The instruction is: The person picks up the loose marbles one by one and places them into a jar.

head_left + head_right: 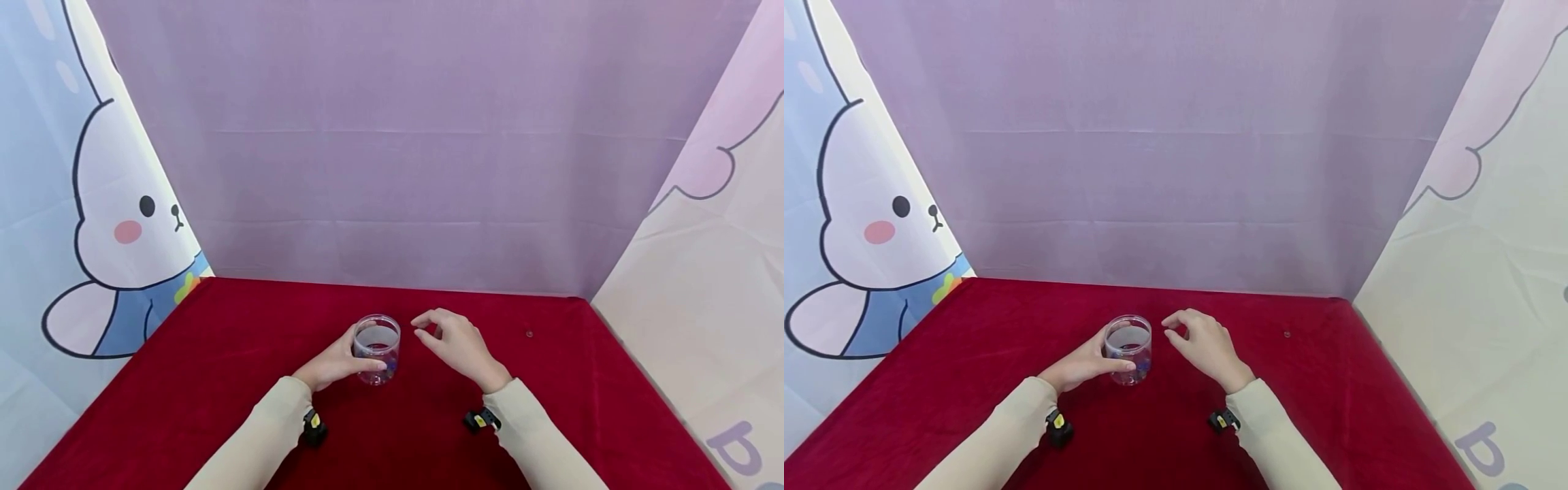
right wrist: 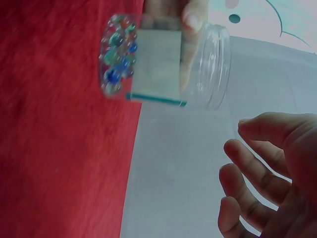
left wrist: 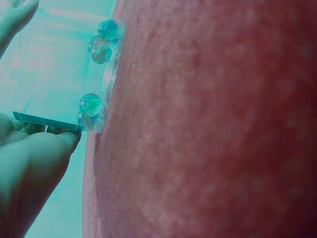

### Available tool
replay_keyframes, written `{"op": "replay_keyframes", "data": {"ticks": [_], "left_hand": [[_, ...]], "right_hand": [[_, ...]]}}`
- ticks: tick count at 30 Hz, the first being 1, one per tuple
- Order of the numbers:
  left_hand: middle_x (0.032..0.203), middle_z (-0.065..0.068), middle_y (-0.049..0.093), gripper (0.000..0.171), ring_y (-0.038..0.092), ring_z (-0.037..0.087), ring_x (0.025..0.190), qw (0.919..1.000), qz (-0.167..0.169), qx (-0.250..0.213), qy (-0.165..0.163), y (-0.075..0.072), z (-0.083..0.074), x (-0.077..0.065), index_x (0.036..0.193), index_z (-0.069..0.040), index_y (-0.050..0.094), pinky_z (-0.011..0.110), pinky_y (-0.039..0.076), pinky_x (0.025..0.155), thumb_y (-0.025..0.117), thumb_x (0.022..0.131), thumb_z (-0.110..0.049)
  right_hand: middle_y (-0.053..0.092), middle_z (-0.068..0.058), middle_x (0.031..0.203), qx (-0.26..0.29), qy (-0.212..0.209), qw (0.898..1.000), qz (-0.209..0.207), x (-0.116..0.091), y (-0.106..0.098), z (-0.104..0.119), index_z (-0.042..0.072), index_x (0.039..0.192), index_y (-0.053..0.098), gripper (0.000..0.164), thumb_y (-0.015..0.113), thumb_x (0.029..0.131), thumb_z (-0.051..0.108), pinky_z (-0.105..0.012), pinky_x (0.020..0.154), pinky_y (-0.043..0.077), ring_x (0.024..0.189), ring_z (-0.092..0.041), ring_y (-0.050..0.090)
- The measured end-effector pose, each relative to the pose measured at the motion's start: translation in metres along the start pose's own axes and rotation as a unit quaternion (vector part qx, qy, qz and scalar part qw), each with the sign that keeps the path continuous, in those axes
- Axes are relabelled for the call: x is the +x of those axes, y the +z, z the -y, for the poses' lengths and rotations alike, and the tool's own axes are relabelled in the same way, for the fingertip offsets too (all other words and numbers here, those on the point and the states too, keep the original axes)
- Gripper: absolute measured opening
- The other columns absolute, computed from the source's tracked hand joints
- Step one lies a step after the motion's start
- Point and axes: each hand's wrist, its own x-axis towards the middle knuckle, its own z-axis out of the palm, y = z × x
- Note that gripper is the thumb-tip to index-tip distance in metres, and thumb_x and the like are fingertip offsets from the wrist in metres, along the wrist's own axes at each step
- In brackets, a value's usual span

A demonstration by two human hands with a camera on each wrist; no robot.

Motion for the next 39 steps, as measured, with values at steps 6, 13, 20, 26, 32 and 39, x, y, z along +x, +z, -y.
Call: {"op": "replay_keyframes", "data": {"ticks": [6, 13, 20, 26, 32, 39], "left_hand": [[0.142, 0.007, 0.047, 0.087, 0.045, 0.027, 0.129, 1.0, -0.002, -0.003, -0.001, 0.0, 0.001, 0.0, 0.154, -0.024, 0.028, 0.053, 0.042, 0.105, 0.082, 0.086, -0.029], [0.142, 0.005, 0.046, 0.091, 0.044, 0.026, 0.13, 1.0, 0.001, -0.001, 0.0, -0.001, 0.002, -0.001, 0.154, -0.026, 0.027, 0.052, 0.041, 0.106, 0.084, 0.084, -0.032], [0.142, 0.004, 0.047, 0.091, 0.044, 0.026, 0.13, 1.0, 0.0, 0.002, -0.001, 0.0, 0.001, -0.001, 0.154, -0.025, 0.027, 0.052, 0.042, 0.105, 0.083, 0.084, -0.032], [0.143, 0.006, 0.046, 0.092, 0.044, 0.027, 0.13, 1.0, -0.001, 0.002, 0.0, -0.001, -0.001, -0.001, 0.154, -0.023, 0.027, 0.052, 0.043, 0.104, 0.084, 0.083, -0.033], [0.143, 0.008, 0.047, 0.089, 0.045, 0.027, 0.129, 1.0, -0.002, -0.005, -0.001, 0.0, -0.001, -0.002, 0.154, -0.022, 0.028, 0.053, 0.043, 0.104, 0.083, 0.084, -0.03], [0.142, 0.008, 0.047, 0.088, 0.045, 0.027, 0.129, 1.0, -0.002, -0.004, 0.002, 0.0, -0.001, -0.002, 0.154, -0.021, 0.028, 0.052, 0.043, 0.104, 0.082, 0.086, -0.028]], "right_hand": [[0.068, 0.008, 0.106, -0.012, 0.011, 1.0, -0.003, -0.006, -0.007, -0.015, 0.02, 0.114, 0.073, 0.022, 0.076, 0.092, 0.023, -0.025, 0.06, 0.051, 0.074, -0.007, 0.055], [0.068, 0.006, 0.105, -0.029, 0.027, 0.999, -0.01, -0.01, -0.017, -0.031, 0.021, 0.112, 0.073, 0.021, 0.076, 0.091, 0.02, -0.027, 0.058, 0.05, 0.075, -0.008, 0.055], [0.068, 0.005, 0.106, -0.039, 0.054, 0.998, -0.013, -0.018, -0.025, -0.052, 0.02, 0.112, 0.073, 0.02, 0.075, 0.092, 0.02, -0.03, 0.059, 0.049, 0.076, -0.011, 0.056], [0.069, 0.003, 0.107, -0.04, 0.066, 0.997, -0.016, -0.025, -0.03, -0.068, 0.017, 0.112, 0.073, 0.019, 0.074, 0.093, 0.016, -0.031, 0.064, 0.05, 0.077, -0.011, 0.056], [0.07, 0.001, 0.105, -0.052, 0.086, 0.995, -0.016, -0.031, -0.038, -0.084, 0.014, 0.111, 0.074, 0.018, 0.073, 0.093, 0.016, -0.032, 0.06, 0.048, 0.074, -0.013, 0.055], [0.07, -0.001, 0.106, -0.062, 0.119, 0.991, -0.016, -0.038, -0.05, -0.102, 0.016, 0.111, 0.074, 0.017, 0.071, 0.094, 0.016, -0.033, 0.06, 0.046, 0.074, -0.015, 0.055]]}}
